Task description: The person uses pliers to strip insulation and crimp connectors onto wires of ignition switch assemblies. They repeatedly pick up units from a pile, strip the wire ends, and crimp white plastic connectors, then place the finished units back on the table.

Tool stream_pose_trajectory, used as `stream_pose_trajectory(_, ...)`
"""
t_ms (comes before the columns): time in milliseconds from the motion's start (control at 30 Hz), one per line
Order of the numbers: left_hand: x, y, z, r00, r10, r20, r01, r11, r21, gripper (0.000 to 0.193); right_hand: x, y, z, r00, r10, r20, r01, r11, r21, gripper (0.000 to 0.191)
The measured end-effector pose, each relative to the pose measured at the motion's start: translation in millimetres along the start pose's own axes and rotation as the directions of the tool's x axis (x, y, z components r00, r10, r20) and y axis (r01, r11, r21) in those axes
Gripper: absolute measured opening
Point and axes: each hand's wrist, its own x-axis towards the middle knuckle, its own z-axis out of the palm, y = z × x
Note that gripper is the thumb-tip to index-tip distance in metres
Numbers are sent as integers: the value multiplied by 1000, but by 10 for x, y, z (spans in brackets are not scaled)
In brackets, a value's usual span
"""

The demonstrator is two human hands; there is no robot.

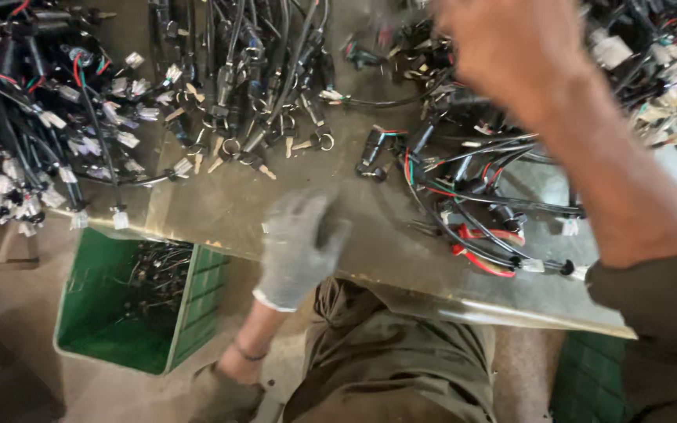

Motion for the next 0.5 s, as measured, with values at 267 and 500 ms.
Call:
stream_pose_trajectory(267, 99, 204, 536, 992, 125, -8, -125, 992, -33, 47, -250, -525, 526, 974, -30, 223, 31, 1000, -2, 17)
stream_pose_trajectory(500, 66, 203, 535, 993, 113, -46, -117, 988, -103, 48, -342, 18, 81, 966, 44, -253, -41, 999, 17, 12)
